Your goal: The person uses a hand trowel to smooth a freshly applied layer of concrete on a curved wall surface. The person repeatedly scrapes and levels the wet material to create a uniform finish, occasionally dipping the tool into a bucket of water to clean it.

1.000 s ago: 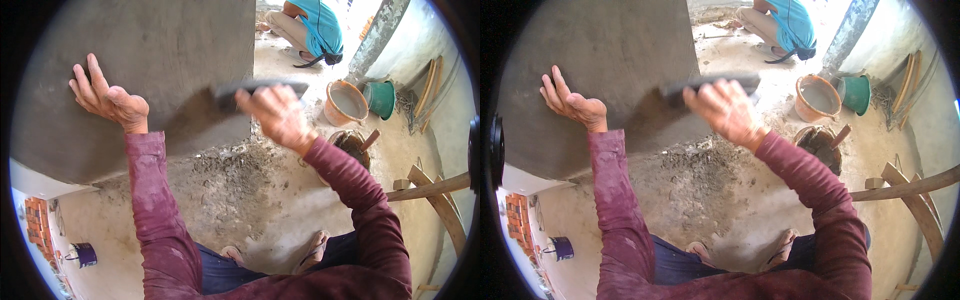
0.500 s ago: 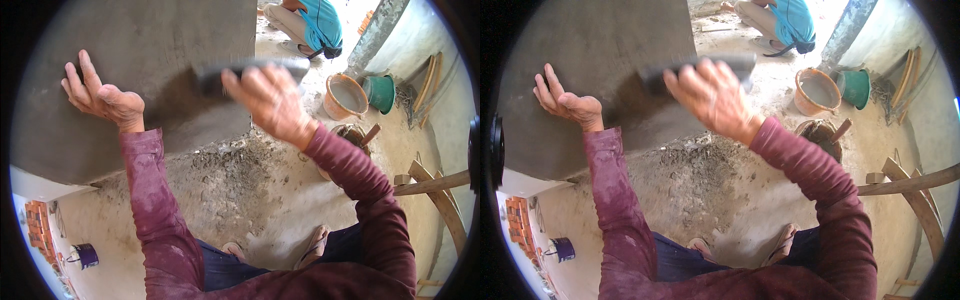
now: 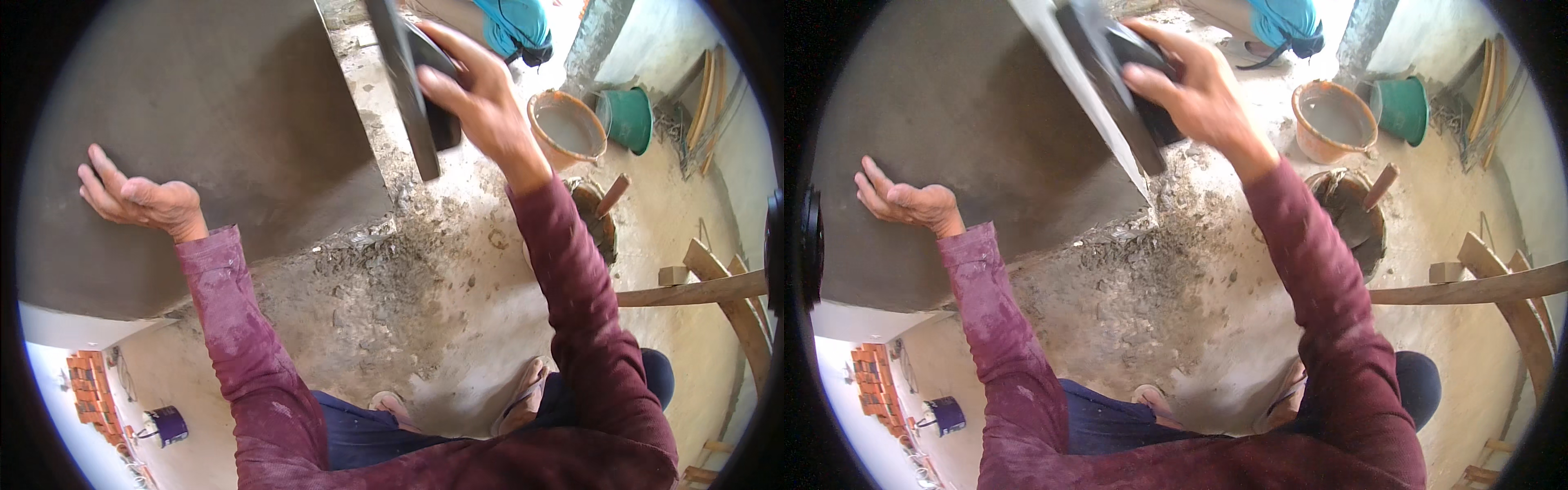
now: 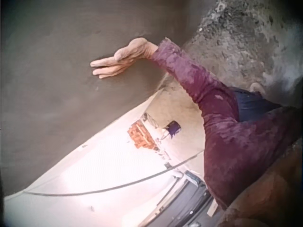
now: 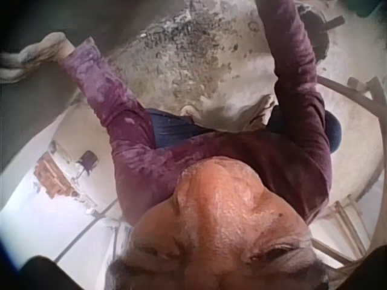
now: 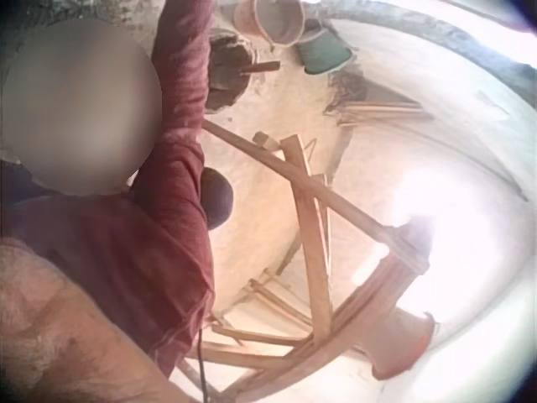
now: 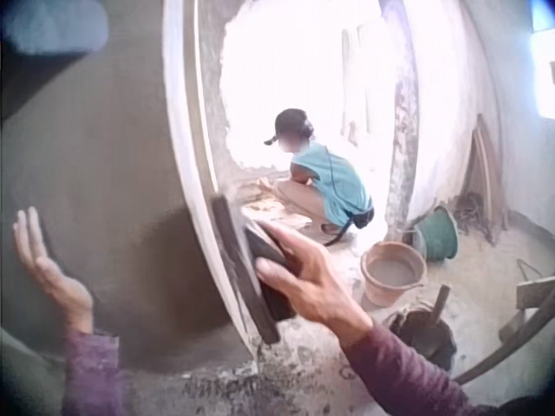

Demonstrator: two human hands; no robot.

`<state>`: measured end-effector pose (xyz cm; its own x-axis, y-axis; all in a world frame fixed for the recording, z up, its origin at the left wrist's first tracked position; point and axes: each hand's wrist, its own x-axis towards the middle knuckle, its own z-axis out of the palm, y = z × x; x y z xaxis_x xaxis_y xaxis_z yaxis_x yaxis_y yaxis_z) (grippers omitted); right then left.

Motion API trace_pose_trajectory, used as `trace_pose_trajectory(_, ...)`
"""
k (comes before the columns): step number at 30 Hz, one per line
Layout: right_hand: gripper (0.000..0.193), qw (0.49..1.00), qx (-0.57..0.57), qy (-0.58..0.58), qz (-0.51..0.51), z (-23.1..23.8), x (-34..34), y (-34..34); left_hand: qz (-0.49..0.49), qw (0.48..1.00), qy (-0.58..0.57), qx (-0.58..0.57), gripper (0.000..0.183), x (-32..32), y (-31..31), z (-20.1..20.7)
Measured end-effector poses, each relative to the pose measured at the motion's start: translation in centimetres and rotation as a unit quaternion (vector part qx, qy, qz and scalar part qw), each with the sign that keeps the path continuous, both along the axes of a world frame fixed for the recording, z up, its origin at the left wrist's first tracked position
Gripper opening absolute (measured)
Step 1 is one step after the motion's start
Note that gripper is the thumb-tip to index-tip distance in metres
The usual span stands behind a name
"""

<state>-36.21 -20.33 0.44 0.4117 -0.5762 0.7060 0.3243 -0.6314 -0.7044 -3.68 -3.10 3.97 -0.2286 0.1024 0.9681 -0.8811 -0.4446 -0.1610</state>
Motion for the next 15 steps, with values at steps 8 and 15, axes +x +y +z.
trace_pose_trajectory(8, 0.061, 0.993, 0.064, -0.020, 0.098, -4.8, 4.8, -1.5, 0.013, 0.999, 0.022, 0.042, 0.075, -0.5, 0.3, -0.6)
trace_pose_trajectory(15, 0.056, 0.920, 0.235, 0.313, -0.026, -25.4, -0.8, 3.6, -0.028, 0.998, -0.006, 0.059, 0.073, 0.2, 0.4, -0.4)
